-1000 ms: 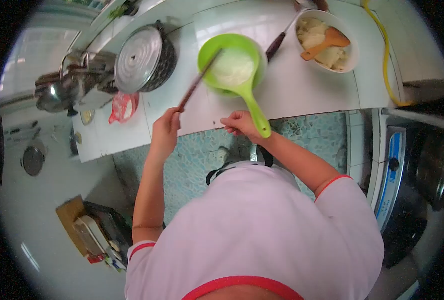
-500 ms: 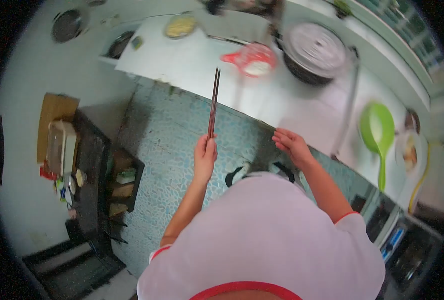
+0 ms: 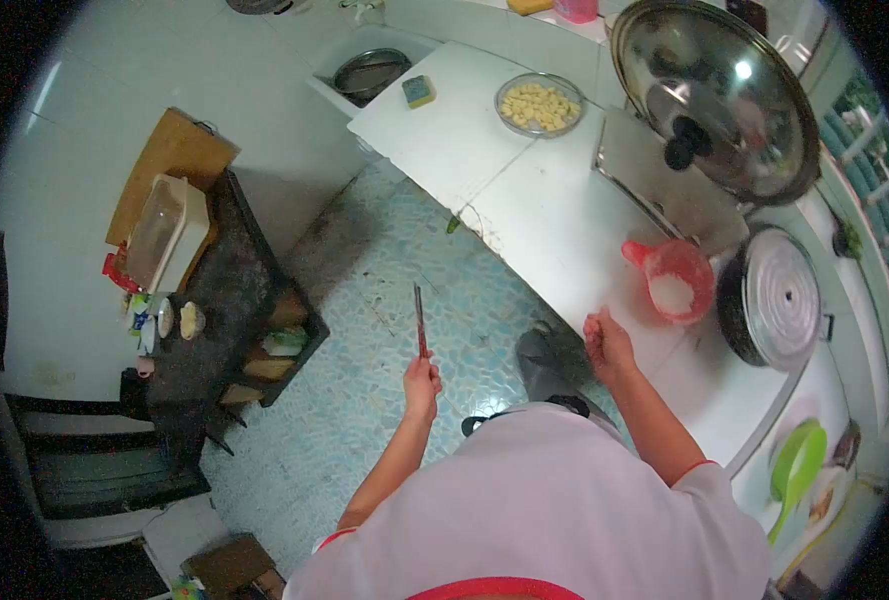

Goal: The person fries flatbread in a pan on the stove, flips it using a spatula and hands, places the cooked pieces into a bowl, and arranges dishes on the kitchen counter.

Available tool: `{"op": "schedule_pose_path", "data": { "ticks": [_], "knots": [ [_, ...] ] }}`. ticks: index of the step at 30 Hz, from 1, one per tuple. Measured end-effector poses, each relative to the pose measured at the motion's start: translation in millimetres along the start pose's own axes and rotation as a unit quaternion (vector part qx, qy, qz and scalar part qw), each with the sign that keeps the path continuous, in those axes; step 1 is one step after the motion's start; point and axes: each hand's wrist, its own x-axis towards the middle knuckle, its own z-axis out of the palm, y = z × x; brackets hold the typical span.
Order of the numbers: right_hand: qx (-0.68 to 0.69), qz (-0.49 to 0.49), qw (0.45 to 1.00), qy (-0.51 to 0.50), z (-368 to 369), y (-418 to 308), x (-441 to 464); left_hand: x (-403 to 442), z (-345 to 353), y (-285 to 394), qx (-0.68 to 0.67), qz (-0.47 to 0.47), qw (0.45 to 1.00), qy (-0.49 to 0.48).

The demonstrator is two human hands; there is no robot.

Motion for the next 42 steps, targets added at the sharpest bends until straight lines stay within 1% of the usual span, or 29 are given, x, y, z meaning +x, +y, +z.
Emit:
{"op": "schedule_pose_path", "data": {
  "ticks": [1, 4, 7, 10, 11, 12, 14, 15, 16, 18, 19, 20, 21, 22, 23, 24, 25, 27, 28, 30, 31, 34, 36, 37, 38, 39, 40, 41, 42],
  "knots": [
    [0.049, -0.016, 0.999, 0.0, 9.2, -6.5, 14.6, 11.8, 7.1, 15.7, -0.006, 0.025, 1.0, 0.01],
    [0.117, -0.066, 0.99, 0.05, 27.5, -23.0, 47.5, 53.6, 33.0, 53.8, 0.002, 0.078, 0.996, 0.037],
    [0.148, -0.064, 0.986, 0.046, 33.0, -33.5, 70.8, 100.8, 63.7, 106.0, -0.006, 0.114, 0.993, 0.031],
    [0.238, -0.028, 0.968, 0.076, 34.6, -37.3, 79.1, 147.0, 92.0, 148.4, -0.012, 0.149, 0.989, 0.006],
    [0.136, -0.083, 0.984, 0.075, 26.6, -32.7, 80.9, 161.7, 102.1, 159.7, -0.031, 0.142, 0.989, 0.0],
    [0.034, -0.139, 0.987, 0.07, 19.3, -25.3, 84.0, 177.6, 111.9, 175.6, -0.049, 0.139, 0.989, -0.007],
    [0.009, -0.131, 0.987, 0.095, 27.4, -24.7, 86.5, 216.2, 126.2, 207.9, -0.073, 0.136, 0.988, -0.025],
    [0.086, -0.069, 0.986, 0.128, 37.1, -33.3, 81.0, 239.4, 131.7, 219.9, -0.078, 0.134, 0.987, -0.036],
    [0.165, -0.005, 0.973, 0.161, 48.6, -36.2, 78.3, 264.9, 135.8, 236.5, -0.081, 0.131, 0.987, -0.047],
    [0.159, -0.047, 0.97, 0.179, 57.2, -31.6, 83.2, 337.2, 142.3, 266.7, -0.084, 0.136, 0.984, -0.085],
    [0.156, -0.066, 0.967, 0.19, 63.0, -27.3, 82.9, 367.5, 154.6, 299.1, -0.124, 0.097, 0.985, -0.071],
    [0.152, -0.083, 0.972, 0.162, 66.1, -22.6, 80.8, 412.8, 167.3, 332.0, -0.142, 0.078, 0.986, -0.049],
    [0.165, -0.094, 0.963, 0.193, 75.6, -18.1, 87.7, 486.3, 164.5, 346.6, -0.128, 0.109, 0.973, -0.159],
    [0.18, -0.1, 0.953, 0.224, 89.1, -13.8, 88.4, 560.7, 165.2, 369.9, -0.133, 0.128, 0.959, -0.214],
    [0.194, -0.102, 0.941, 0.257, 104.4, -9.6, 83.4, 582.5, 176.3, 403.6, -0.13, 0.148, 0.961, -0.192],
    [0.206, -0.095, 0.923, 0.31, 123.1, -4.5, 84.7, 594.8, 185.7, 432.5, -0.126, 0.172, 0.962, -0.172],
    [0.226, -0.101, 0.916, 0.316, 129.6, 5.4, 91.6, 616.0, 187.3, 440.3, -0.147, 0.114, 0.97, -0.158],
    [0.259, -0.11, 0.9, 0.333, 131.6, 22.7, 98.0, 651.7, 188.1, 432.9, -0.185, -0.011, 0.975, -0.124],
    [0.272, -0.119, 0.89, 0.347, 134.1, 27.6, 101.7, 659.6, 184.9, 418.3, -0.194, -0.007, 0.967, -0.166],
    [0.298, -0.137, 0.867, 0.376, 148.1, 34.2, 104.4, 643.1, 184.5, 391.5, -0.141, 0.051, 0.979, -0.136],
    [0.284, -0.143, 0.869, 0.378, 156.0, 35.6, 99.6, 631.2, 181.9, 381.8, -0.115, 0.081, 0.983, -0.122],
    [0.261, -0.166, 0.87, 0.383, 176.3, 36.5, 90.6, 607.2, 176.3, 364.9, -0.064, 0.079, 0.989, -0.107],
    [0.266, -0.177, 0.861, 0.395, 182.2, 42.4, 81.0, 590.5, 178.4, 363.3, -0.029, 0.114, 0.987, -0.112],
    [-0.024, -0.268, 0.864, 0.427, 159.7, 63.1, 85.3, 580.0, 183.1, 359.1, -0.011, 0.13, 0.984, -0.121],
    [0.044, -0.247, 0.868, 0.428, 136.4, 90.5, 73.3, 568.4, 190.1, 352.8, -0.005, 0.172, 0.975, -0.141],
    [0.113, -0.227, 0.866, 0.431, 124.7, 109.6, 64.3, 557.3, 207.9, 340.5, 0.002, 0.199, 0.961, -0.193],
    [0.232, -0.198, 0.852, 0.425, 150.2, 105.5, 51.9, 544.7, 221.5, 325.9, -0.006, 0.215, 0.949, -0.23],
    [0.203, -0.223, 0.854, 0.424, 151.2, 121.9, 47.4, 522.8, 243.9, 311.0, 0.004, 0.276, 0.915, -0.295],
    [0.225, -0.225, 0.832, 0.454, 149.9, 136.4, 41.4, 471.9, 252.4, 312.3, 0.019, 0.253, 0.907, -0.335]
  ]
}}
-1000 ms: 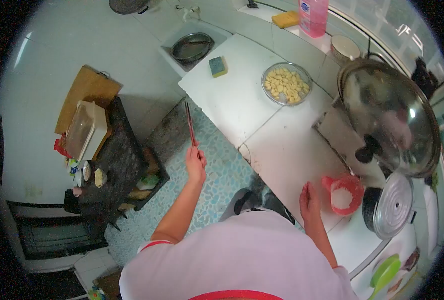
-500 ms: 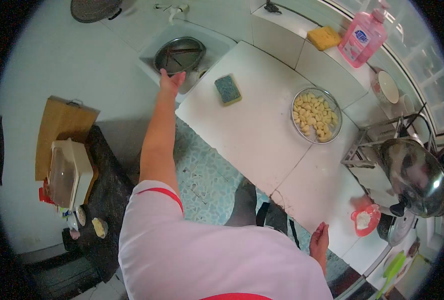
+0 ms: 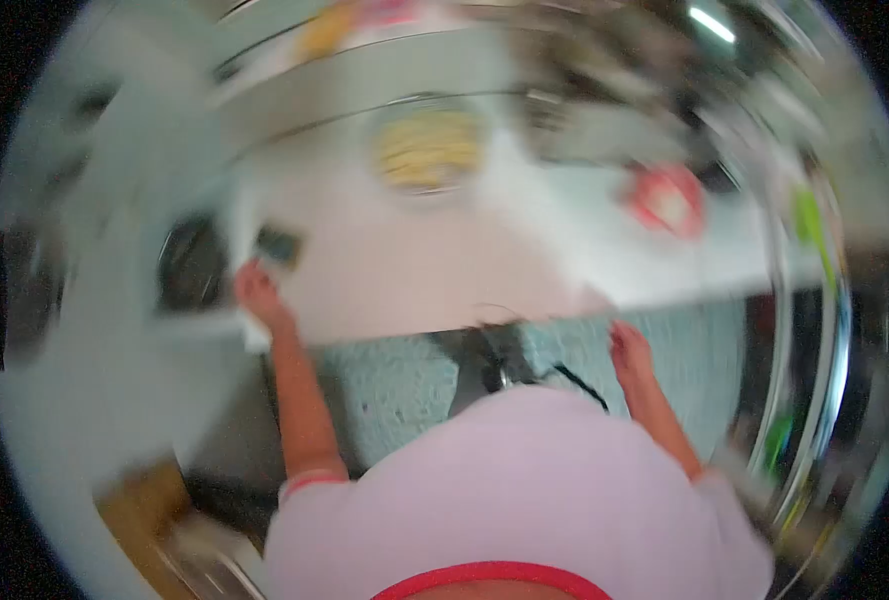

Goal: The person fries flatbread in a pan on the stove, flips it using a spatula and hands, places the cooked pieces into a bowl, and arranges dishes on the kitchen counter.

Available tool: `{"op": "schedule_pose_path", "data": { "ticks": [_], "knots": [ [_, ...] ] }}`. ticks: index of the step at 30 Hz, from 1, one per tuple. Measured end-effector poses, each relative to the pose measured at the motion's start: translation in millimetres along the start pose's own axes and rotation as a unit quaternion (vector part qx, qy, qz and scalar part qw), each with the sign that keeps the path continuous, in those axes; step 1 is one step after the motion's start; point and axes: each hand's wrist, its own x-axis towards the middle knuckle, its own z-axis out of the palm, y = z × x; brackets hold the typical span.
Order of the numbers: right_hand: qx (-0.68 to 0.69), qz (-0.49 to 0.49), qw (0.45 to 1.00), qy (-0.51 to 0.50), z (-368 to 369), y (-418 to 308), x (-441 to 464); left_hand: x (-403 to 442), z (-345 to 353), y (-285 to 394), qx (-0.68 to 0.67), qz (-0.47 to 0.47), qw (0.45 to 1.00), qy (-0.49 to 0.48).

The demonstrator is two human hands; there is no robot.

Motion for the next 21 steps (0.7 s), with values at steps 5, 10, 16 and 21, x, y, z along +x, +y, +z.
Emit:
{"op": "schedule_pose_path", "data": {
  "ticks": [5, 10, 16, 21],
  "knots": [
    [0.073, 0.024, 0.995, 0.069, -17.9, 1.7, -26.4, -100.8, 77.4, -11.7, 0.094, -0.022, 0.951, -0.292],
    [0.256, 0.006, 0.959, 0.124, -130.4, 48.4, -41.3, -218.6, 237.2, -26.4, 0.145, -0.027, 0.83, -0.538],
    [0.294, -0.022, 0.926, 0.235, -249.3, 116.2, -110.0, -289.8, 351.1, -92.6, 0.218, -0.249, 0.801, -0.499],
    [0.322, -0.024, 0.891, 0.318, -322.5, 154.5, -148.9, -307.0, 371.2, -129.1, 0.267, -0.179, 0.779, -0.538]
  ]
}}
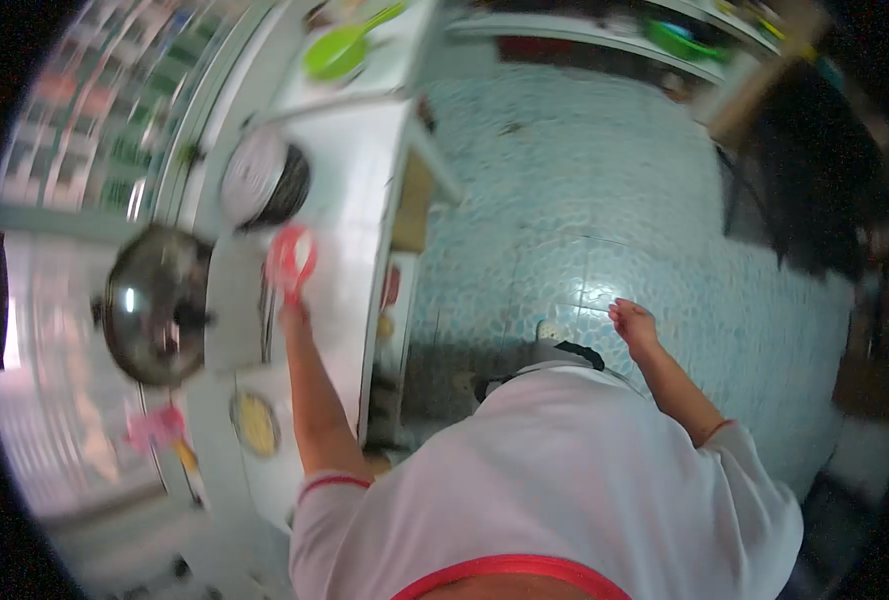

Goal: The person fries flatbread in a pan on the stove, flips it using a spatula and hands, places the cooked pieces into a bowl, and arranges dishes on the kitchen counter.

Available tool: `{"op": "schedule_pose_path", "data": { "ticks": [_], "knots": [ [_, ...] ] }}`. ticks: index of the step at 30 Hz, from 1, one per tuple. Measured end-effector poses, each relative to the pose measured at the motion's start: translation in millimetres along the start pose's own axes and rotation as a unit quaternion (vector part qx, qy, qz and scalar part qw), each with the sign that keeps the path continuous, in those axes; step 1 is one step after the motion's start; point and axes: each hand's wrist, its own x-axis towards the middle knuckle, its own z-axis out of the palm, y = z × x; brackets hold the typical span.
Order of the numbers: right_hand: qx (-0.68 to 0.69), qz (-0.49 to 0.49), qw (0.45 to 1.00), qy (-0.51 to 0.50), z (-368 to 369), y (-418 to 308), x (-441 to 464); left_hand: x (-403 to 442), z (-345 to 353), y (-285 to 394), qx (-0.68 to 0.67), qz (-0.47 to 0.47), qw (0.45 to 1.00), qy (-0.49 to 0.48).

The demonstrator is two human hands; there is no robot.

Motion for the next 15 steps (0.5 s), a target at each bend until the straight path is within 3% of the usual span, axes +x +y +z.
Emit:
{"op": "schedule_pose_path", "data": {
  "ticks": [1, 2, 4, 6, 8, 11, 15],
  "knots": [
    [0.002, -0.004, 1.0, 0.009, -10.0, -4.0, 2.8, -16.2, -10.8, -2.2, 0.044, -0.044, 0.996, 0.059],
    [0.002, -0.011, 1.0, 0.015, -17.3, -12.3, 6.8, 8.3, -10.8, -41.6, 0.061, 0.007, 0.991, 0.116],
    [0.023, -0.026, 0.996, 0.081, -34.2, -25.4, 2.5, 27.2, 0.8, -93.7, 0.268, 0.173, 0.94, 0.123],
    [0.06, -0.059, 0.991, 0.108, -50.2, -42.9, 11.1, -49.5, 77.2, -27.9, 0.063, 0.123, 0.989, 0.061],
    [0.085, -0.068, 0.981, 0.161, -48.6, -62.1, 3.6, -132.1, 150.7, 32.9, -0.077, 0.066, 0.995, -0.013],
    [0.14, -0.073, 0.965, 0.21, -73.5, -74.4, 5.4, -146.8, 223.0, 14.7, -0.093, 0.123, 0.96, -0.232],
    [0.2, -0.15, 0.924, 0.291, -107.4, -78.7, 2.1, -210.1, 365.1, 50.9, -0.07, 0.011, 0.922, -0.38]
  ]
}}
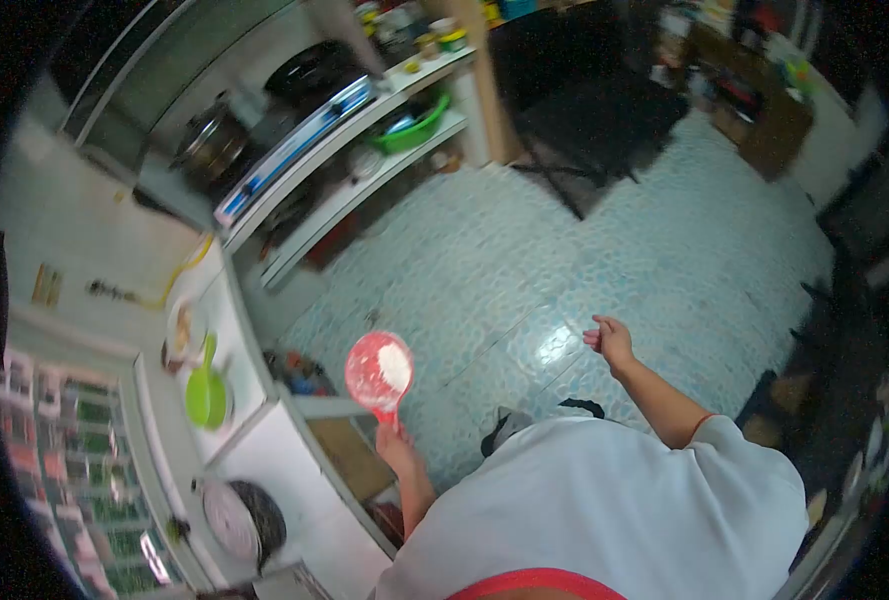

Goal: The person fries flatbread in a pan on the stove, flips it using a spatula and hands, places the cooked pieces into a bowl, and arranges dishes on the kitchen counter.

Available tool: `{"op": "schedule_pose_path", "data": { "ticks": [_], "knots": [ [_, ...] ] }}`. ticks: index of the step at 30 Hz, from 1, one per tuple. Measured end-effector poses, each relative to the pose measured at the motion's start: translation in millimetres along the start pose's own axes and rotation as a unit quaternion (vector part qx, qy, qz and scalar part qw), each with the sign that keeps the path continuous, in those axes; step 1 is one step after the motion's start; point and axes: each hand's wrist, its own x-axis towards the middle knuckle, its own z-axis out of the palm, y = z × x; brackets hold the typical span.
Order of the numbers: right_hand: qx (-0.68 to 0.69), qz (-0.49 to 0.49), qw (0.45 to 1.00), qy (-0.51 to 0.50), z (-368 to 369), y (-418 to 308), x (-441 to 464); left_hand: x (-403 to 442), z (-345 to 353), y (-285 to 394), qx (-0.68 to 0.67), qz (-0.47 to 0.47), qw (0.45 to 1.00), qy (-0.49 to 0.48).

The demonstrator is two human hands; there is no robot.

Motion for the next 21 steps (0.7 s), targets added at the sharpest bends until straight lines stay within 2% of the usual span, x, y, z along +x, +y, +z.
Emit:
{"op": "schedule_pose_path", "data": {
  "ticks": [1, 2, 4, 7, 8, 11, 14, 16, 21],
  "knots": [
    [0.017, -0.02, 0.999, 0.03, -10.5, -6.0, -2.2, 10.5, 32.0, 2.7, 0.006, -0.022, 0.998, -0.05],
    [-0.059, -0.088, 0.992, 0.071, -20.6, -14.4, -0.8, 20.6, 64.7, 5.9, 0.011, -0.044, 0.994, -0.099],
    [-0.214, -0.205, 0.943, 0.153, -42.3, -29.7, 3.1, 35.2, 125.0, 13.1, 0.02, -0.054, 0.981, -0.186],
    [-0.222, -0.254, 0.908, 0.25, -70.9, -75.2, -10.1, 39.0, 202.4, 22.0, 0.037, -0.071, 0.943, -0.324],
    [-0.172, -0.276, 0.905, 0.274, -78.8, -88.8, -18.3, 37.2, 224.2, 25.3, 0.045, -0.076, 0.925, -0.369],
    [-0.044, -0.342, 0.875, 0.339, -110.0, -133.0, -41.8, 13.4, 291.2, 22.5, 0.051, -0.077, 0.903, -0.42],
    [0.031, -0.395, 0.827, 0.4, -145.7, -165.5, -58.8, -25.6, 346.8, 12.4, 0.049, -0.155, 0.876, -0.455],
    [0.078, -0.434, 0.787, 0.431, -178.8, -195.2, -63.1, -52.3, 389.7, -6.8, 0.046, -0.174, 0.856, -0.485],
    [0.059, -0.569, 0.695, 0.436, -249.6, -299.7, -77.8, -117.8, 496.4, -35.1, 0.072, -0.24, 0.831, -0.497]
  ]
}}
